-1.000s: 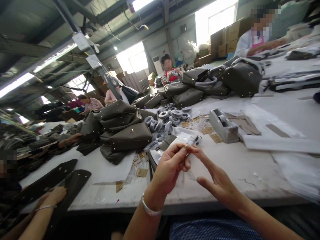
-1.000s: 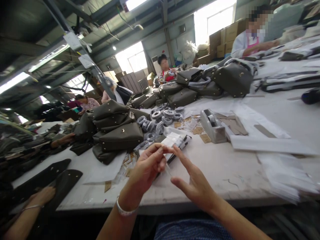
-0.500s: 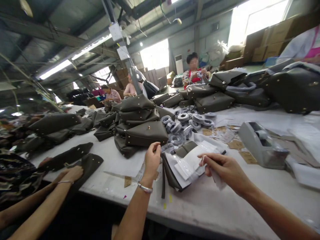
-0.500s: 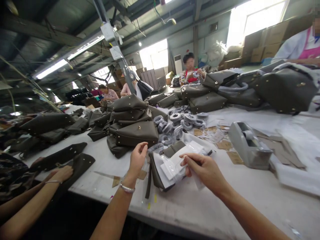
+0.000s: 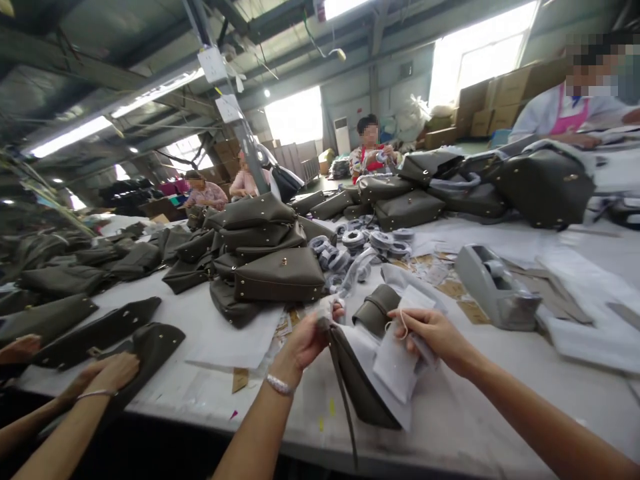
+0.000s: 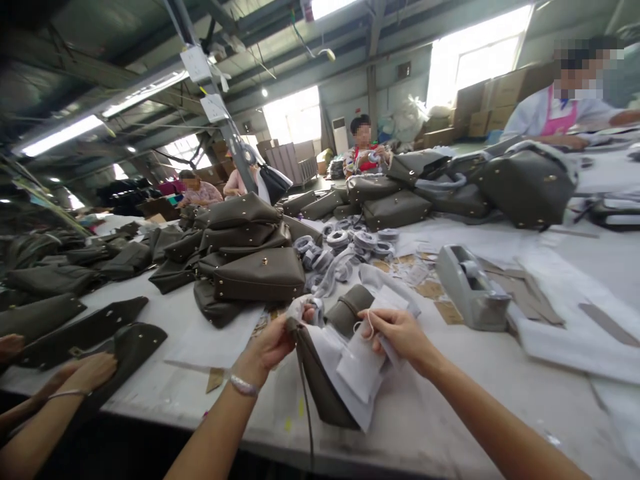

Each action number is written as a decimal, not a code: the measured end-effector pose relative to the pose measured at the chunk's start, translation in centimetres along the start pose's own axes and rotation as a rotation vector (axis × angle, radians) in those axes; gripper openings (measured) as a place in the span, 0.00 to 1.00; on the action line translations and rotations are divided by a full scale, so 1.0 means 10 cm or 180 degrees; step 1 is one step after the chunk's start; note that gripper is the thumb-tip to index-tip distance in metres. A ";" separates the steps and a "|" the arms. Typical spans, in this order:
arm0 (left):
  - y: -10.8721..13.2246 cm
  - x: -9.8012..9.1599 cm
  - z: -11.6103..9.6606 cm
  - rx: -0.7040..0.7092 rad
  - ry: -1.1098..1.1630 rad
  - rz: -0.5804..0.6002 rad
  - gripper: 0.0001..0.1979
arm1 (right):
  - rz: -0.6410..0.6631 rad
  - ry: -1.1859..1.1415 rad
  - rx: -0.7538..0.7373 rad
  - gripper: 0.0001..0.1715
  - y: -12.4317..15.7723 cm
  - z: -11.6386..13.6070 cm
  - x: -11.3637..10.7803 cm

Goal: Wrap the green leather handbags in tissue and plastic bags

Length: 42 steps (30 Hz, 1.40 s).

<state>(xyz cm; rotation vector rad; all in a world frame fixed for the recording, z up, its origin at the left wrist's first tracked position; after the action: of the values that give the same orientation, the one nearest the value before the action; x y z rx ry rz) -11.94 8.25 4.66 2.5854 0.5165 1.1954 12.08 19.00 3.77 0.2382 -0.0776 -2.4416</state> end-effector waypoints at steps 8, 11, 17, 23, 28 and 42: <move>0.56 0.95 0.39 0.0111 -0.1670 0.1238 0.23 | -0.0639 0.1515 -0.0607 0.23 0.77 0.20 -0.17; 0.63 1.21 0.55 0.0467 -0.2244 0.1301 0.24 | -0.0914 0.2092 -0.1084 0.18 0.95 0.40 -0.17; 0.78 1.40 0.71 0.1020 -0.3095 0.1082 0.21 | -0.0840 0.2413 -0.1417 0.18 1.22 0.50 -0.23; 1.10 1.42 0.34 0.1491 -0.5065 0.0516 0.12 | 0.0112 0.2062 -0.1547 0.20 1.40 0.25 -0.29; 1.33 1.51 0.19 0.1353 -0.5516 0.0760 0.08 | -0.0042 0.1467 -0.1474 0.24 1.48 0.18 -0.32; 1.60 1.23 0.28 0.1358 -0.2022 0.0782 0.23 | -0.0362 -0.1155 -0.1471 0.09 1.45 0.39 -0.03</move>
<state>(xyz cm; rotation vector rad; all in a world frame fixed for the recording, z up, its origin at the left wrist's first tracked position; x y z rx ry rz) 1.08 -1.38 17.11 3.2429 0.3412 0.2658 20.64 8.04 9.32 -0.4147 0.3467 -2.5060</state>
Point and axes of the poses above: each hand's wrist, its own y-axis away from the middle knuckle, its own x-axis out of the palm, z = x × y, the point moved 2 cm from there along -y, towards the middle knuckle, and after that the axes turned 12 degrees about y, right-handed, at the moved point
